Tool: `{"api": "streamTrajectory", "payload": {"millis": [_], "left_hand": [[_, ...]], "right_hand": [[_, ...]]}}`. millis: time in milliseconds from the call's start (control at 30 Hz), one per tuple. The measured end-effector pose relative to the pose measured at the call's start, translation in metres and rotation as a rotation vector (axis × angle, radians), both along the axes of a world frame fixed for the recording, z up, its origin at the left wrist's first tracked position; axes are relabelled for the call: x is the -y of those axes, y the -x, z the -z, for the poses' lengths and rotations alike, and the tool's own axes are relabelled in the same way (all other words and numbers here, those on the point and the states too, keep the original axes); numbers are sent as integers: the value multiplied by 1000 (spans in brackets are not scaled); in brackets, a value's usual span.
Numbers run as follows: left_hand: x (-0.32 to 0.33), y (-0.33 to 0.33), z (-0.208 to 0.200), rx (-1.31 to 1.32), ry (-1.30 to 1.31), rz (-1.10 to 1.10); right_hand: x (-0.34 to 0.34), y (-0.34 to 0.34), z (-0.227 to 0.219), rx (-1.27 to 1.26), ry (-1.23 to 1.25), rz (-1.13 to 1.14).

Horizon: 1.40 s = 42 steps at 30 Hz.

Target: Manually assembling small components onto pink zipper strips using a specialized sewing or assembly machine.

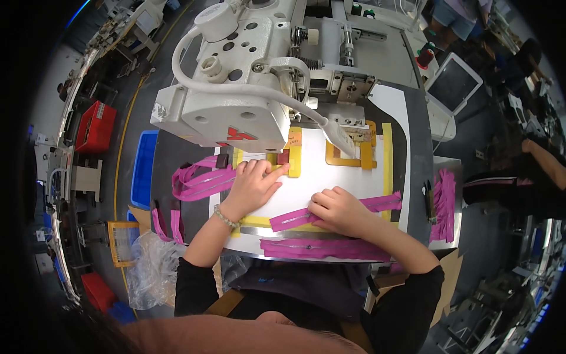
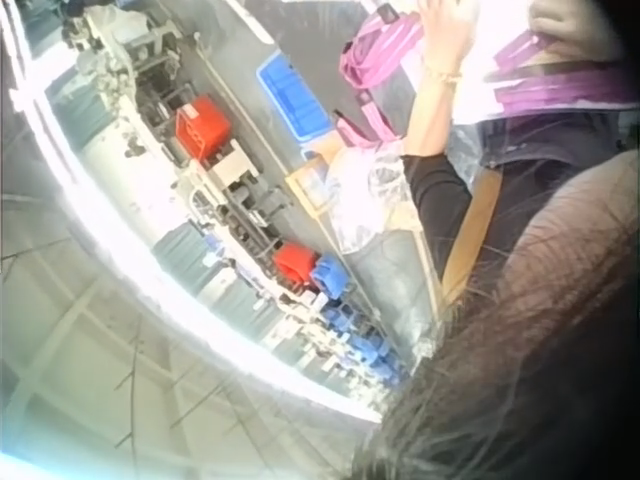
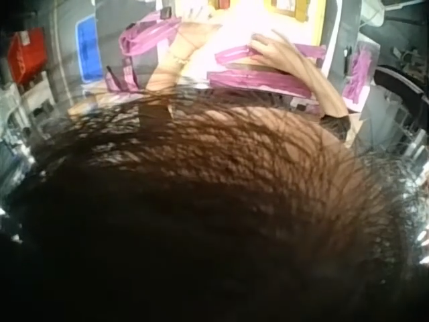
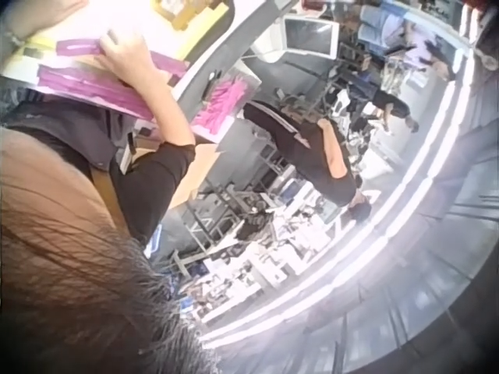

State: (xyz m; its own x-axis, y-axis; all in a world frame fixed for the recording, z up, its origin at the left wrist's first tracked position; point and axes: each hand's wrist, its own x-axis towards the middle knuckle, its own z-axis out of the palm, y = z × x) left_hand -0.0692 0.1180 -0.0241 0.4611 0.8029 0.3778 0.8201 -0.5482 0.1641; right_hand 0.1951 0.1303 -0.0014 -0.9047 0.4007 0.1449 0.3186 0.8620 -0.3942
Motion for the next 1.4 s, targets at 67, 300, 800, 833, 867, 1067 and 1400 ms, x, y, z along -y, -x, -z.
{"api": "streamTrajectory", "payload": {"millis": [67, 300, 800, 833, 867, 1067, 1400], "left_hand": [[0, 1, 0, -10, -8, 10], [1, -3, 9, 10, -114, 93], [0, -7, 0, -28, 12, 13], [0, -7, 0, -27, 13, 11], [0, -7, -1, -24, 16, 9], [0, -7, 0, 16, 42, 6], [-1, -6, 0, 41, 11, 62]], "right_hand": [[3, 0, 7, -23, -51, -3], [-9, -6, -20, -110, 676, 388], [-92, -30, -19, 70, 948, 592], [-94, -31, -19, 72, 948, 590], [-96, -31, -20, 68, 927, 586], [-102, -21, -21, 74, 890, 556], [-119, 5, -1, 29, 924, 490]]}}
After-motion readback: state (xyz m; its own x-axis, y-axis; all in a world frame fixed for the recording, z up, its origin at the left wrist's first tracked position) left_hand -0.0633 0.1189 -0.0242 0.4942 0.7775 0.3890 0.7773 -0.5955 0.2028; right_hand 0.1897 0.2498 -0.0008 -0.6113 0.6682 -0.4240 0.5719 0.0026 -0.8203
